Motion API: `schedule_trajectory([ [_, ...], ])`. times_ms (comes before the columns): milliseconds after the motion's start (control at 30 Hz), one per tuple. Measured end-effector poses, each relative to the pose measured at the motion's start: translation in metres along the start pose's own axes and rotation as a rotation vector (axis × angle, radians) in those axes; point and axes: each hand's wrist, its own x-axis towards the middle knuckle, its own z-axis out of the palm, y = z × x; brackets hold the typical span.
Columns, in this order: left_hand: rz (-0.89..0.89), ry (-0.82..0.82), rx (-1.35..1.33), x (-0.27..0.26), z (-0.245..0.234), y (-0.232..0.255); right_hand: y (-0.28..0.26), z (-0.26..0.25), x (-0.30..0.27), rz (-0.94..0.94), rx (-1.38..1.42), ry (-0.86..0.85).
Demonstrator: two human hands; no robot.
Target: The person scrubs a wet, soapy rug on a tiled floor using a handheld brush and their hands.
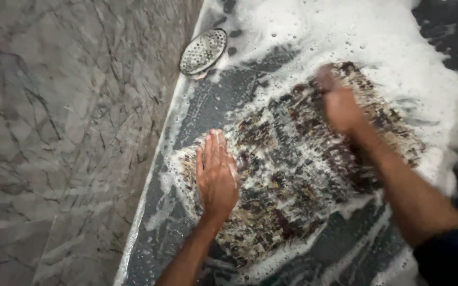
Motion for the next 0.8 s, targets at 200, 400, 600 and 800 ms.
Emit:
schedule_trajectory([
  [200, -0.03, -0.004, -0.056, -0.003, 0.0, -0.001, 0.019, -0.059, 0.011, 0.807, 0.305, -0.062],
  [400, -0.073, -0.101, -0.108, -0.005, 0.003, -0.006, -0.055, 0.004, -0.107, 0.246, -0.143, -0.227],
  [600, -0.168, 0.057, -0.093, -0.058, -0.032, 0.011, -0.077, -0.016, -0.123, 0.438, -0.098, -0.279],
  [800, -0.373, -0.212, -0.158, -0.105, -0.067, 0.054, -0.046, -0.037, -0.105, 0.355, -0.237, -0.291],
])
